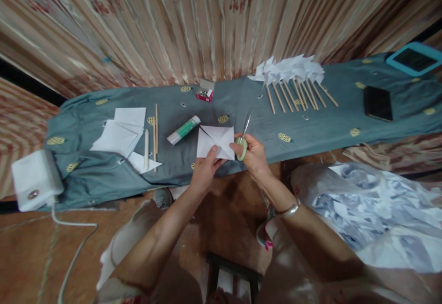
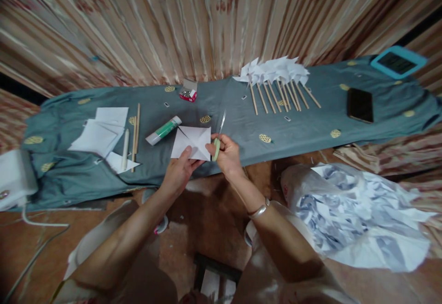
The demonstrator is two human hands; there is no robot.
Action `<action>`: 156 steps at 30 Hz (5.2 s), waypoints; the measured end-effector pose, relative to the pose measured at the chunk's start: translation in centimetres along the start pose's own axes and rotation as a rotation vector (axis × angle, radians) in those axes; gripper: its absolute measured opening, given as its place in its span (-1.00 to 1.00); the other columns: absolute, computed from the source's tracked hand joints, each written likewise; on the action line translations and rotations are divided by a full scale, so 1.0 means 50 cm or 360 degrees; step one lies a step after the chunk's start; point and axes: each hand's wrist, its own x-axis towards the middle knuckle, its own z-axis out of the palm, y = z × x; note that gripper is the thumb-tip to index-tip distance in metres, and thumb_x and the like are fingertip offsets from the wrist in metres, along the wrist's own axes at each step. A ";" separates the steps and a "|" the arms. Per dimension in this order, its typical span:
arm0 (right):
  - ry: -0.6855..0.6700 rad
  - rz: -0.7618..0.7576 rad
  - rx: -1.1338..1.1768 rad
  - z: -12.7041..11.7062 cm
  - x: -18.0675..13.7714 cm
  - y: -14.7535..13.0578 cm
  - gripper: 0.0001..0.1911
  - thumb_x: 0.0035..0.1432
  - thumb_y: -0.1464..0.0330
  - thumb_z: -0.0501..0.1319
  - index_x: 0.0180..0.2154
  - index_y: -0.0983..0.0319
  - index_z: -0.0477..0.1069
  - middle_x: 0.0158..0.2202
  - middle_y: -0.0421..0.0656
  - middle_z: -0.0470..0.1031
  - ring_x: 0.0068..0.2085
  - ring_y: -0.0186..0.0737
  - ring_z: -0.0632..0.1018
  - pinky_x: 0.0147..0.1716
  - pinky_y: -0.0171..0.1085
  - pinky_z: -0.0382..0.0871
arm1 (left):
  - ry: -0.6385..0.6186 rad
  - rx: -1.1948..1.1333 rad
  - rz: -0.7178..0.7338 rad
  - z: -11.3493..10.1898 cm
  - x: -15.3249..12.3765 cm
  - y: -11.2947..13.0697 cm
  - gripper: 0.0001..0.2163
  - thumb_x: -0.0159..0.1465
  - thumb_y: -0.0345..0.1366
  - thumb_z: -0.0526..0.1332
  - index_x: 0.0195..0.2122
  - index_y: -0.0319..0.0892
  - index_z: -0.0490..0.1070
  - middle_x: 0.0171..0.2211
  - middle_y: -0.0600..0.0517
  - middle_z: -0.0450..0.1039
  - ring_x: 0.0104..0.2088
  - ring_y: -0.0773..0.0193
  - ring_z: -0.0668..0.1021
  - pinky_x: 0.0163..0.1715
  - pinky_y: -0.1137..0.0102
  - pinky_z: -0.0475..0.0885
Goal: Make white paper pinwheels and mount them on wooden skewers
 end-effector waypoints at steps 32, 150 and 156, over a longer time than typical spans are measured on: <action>-0.1080 0.0421 -0.0611 -0.031 -0.058 -0.023 -0.52 -0.16 0.01 0.44 -0.38 0.26 0.46 -0.58 -0.28 0.43 -0.56 -0.44 0.38 -0.56 -0.41 0.26 | 0.0019 -0.0266 -0.0138 -0.012 0.025 0.092 -0.65 0.38 -0.26 0.05 0.12 -0.31 0.31 -0.17 -0.20 0.60 -0.13 0.04 0.65 0.05 0.05 0.45; -0.0881 0.0493 -0.0671 -0.028 -0.047 0.001 -0.48 -0.35 0.05 0.51 -0.41 0.25 0.47 -0.66 -0.34 0.36 -0.60 -0.46 0.34 -0.58 -0.38 0.23 | -0.0002 -0.0248 -0.0186 -0.013 0.007 0.080 -0.74 0.40 -0.31 0.04 0.00 -0.32 0.39 -0.27 -0.16 0.62 -0.19 0.09 0.66 0.05 0.02 0.45; -0.0909 0.0480 -0.0709 -0.026 -0.047 -0.005 -0.49 -0.32 0.04 0.50 -0.40 0.25 0.47 -0.64 -0.34 0.37 -0.60 -0.46 0.36 -0.57 -0.38 0.26 | 0.0009 -0.0249 -0.0182 -0.013 0.007 0.079 -0.74 0.40 -0.33 0.03 0.02 -0.31 0.38 -0.28 -0.15 0.62 -0.22 0.09 0.67 0.04 0.01 0.46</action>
